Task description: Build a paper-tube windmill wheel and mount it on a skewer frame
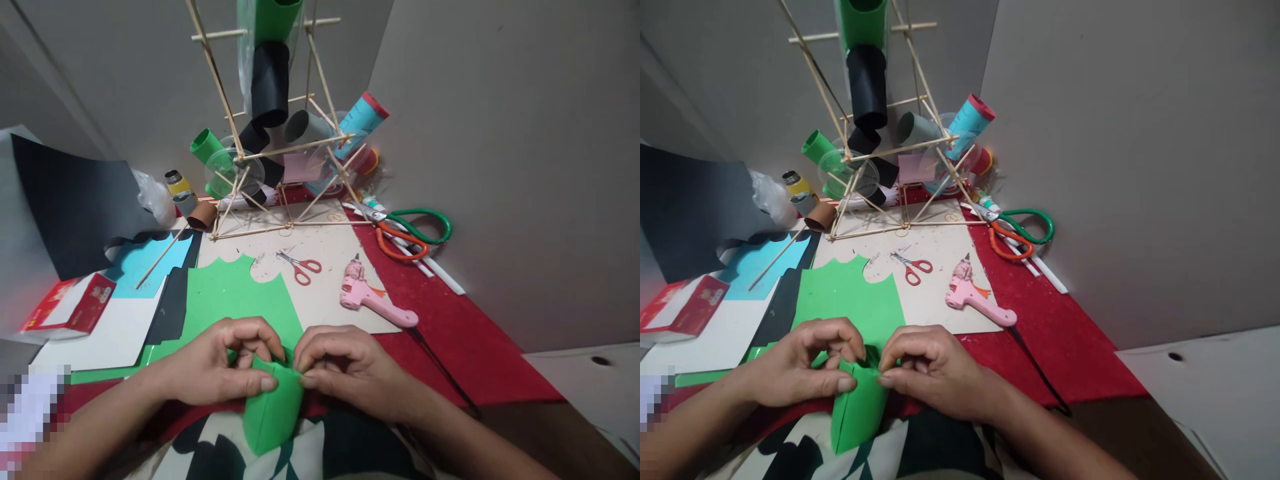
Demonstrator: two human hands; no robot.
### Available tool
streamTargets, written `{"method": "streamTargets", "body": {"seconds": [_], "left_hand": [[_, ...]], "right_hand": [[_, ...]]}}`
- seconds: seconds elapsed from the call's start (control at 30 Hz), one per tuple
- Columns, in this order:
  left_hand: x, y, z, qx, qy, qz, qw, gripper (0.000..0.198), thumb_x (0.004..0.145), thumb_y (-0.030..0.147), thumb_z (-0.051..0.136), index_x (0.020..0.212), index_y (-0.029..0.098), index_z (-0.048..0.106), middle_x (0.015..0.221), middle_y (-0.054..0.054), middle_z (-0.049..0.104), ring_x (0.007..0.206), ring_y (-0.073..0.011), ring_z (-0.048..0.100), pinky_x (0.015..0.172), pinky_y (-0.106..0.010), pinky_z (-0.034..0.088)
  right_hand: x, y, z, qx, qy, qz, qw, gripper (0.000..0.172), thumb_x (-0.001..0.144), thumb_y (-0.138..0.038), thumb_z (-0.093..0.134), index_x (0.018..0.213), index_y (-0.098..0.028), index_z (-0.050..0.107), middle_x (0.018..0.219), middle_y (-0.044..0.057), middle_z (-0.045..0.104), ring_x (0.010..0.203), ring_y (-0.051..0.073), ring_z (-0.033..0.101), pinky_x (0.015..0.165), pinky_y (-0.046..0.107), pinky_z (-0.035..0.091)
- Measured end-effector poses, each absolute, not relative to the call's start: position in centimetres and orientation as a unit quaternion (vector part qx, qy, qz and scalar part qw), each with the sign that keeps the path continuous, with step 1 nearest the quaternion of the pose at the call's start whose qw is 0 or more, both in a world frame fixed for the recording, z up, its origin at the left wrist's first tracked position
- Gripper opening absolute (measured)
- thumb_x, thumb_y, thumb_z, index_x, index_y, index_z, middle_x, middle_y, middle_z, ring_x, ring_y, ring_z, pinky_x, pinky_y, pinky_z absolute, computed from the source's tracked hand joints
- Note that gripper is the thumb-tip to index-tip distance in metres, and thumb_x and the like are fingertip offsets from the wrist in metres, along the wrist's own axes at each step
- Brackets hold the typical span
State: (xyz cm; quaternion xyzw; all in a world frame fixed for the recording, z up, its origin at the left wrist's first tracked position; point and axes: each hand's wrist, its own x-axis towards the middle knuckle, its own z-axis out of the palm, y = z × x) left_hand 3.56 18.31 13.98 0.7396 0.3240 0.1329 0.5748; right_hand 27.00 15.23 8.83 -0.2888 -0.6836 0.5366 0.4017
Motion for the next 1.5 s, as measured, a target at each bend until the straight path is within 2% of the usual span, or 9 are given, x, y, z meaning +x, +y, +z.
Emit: {"method": "streamTargets", "body": {"seconds": [0.13,0.2,0.3,0.47,0.6,0.73,0.87,1.2,1.5], "left_hand": [[3.4,18.1,13.8,0.745,0.324,0.118,0.571,0.023,0.084,0.035,0.068,0.095,0.015,0.065,0.056,0.008,0.038,0.05,-0.007,0.033,0.05,-0.021,0.028],[3.5,17.8,13.8,0.737,0.336,0.117,0.574,0.022,0.084,0.034,0.068,0.096,0.016,0.065,0.055,0.009,0.036,0.049,-0.0066,0.032,0.05,-0.021,0.028],[3.8,17.3,13.9,0.708,0.365,0.138,0.589,0.022,0.085,0.033,0.068,0.098,0.017,0.063,0.057,0.009,0.037,0.05,-0.0069,0.032,0.049,-0.021,0.027],[4.2,16.8,13.8,0.71,0.382,0.184,0.563,0.016,0.087,0.029,0.065,0.097,0.018,0.063,0.057,0.009,0.04,0.051,-0.007,0.035,0.051,-0.021,0.032],[4.1,16.6,13.5,0.753,0.378,0.193,0.502,0.012,0.088,0.027,0.063,0.095,0.017,0.067,0.053,0.008,0.044,0.048,-0.0071,0.039,0.05,-0.021,0.033],[4.2,16.3,13.6,0.809,0.36,0.211,0.414,0.013,0.087,0.023,0.063,0.096,0.017,0.069,0.061,0.003,0.057,0.049,-0.0071,0.045,0.05,-0.02,0.036],[4.6,16.3,14.0,0.832,0.343,0.207,0.384,0.012,0.085,0.019,0.063,0.095,0.016,0.07,0.064,0.002,0.059,0.05,-0.0067,0.047,0.049,-0.019,0.037],[4.7,16.5,14.3,0.795,0.362,0.15,0.463,0.012,0.087,0.022,0.061,0.086,0.014,0.07,0.066,0.0,0.06,0.052,-0.0077,0.044,0.049,-0.02,0.035],[4.8,17.6,14.4,0.753,0.337,0.102,0.556,0.026,0.092,0.033,0.057,0.078,0.014,0.068,0.065,0.002,0.049,0.059,-0.0093,0.043,0.055,-0.023,0.034]], "right_hand": [[26.9,15.0,8.5,-0.296,-0.657,0.586,0.371,0.016,0.083,-0.028,0.073,0.078,-0.014,0.069,0.053,-0.005,0.053,0.043,0.006,0.043,0.041,0.016,0.031],[27.0,15.0,8.5,-0.292,-0.658,0.584,0.375,0.015,0.083,-0.026,0.073,0.076,-0.014,0.068,0.05,-0.006,0.05,0.041,0.006,0.042,0.04,0.015,0.03],[27.1,15.0,8.6,-0.293,-0.678,0.545,0.398,0.013,0.083,-0.023,0.073,0.074,-0.013,0.069,0.051,-0.005,0.053,0.042,0.005,0.046,0.04,0.014,0.033],[27.1,14.9,8.7,-0.297,-0.694,0.48,0.448,0.007,0.082,-0.017,0.073,0.086,-0.012,0.072,0.059,-0.001,0.064,0.047,0.007,0.056,0.044,0.013,0.041],[27.0,14.8,8.4,-0.29,-0.717,0.427,0.469,0.009,0.084,-0.019,0.072,0.085,-0.01,0.073,0.058,0.0,0.064,0.045,0.007,0.056,0.043,0.013,0.042],[26.9,14.8,8.3,-0.292,-0.74,0.376,0.475,0.014,0.086,-0.023,0.07,0.083,-0.01,0.074,0.057,0.0,0.064,0.045,0.007,0.056,0.044,0.013,0.042],[26.8,14.8,8.3,-0.297,-0.762,0.338,0.465,0.021,0.09,-0.027,0.065,0.08,-0.011,0.073,0.056,0.0,0.064,0.044,0.007,0.054,0.044,0.016,0.04],[26.5,14.5,8.6,-0.298,-0.796,0.279,0.446,0.034,0.099,-0.036,0.052,0.081,-0.014,0.072,0.06,0.001,0.069,0.051,0.009,0.056,0.051,0.021,0.04],[26.8,14.7,8.6,-0.297,-0.806,0.376,0.348,0.037,0.102,-0.036,0.047,0.075,-0.018,0.065,0.063,-0.001,0.061,0.059,0.011,0.053,0.055,0.021,0.04]]}}
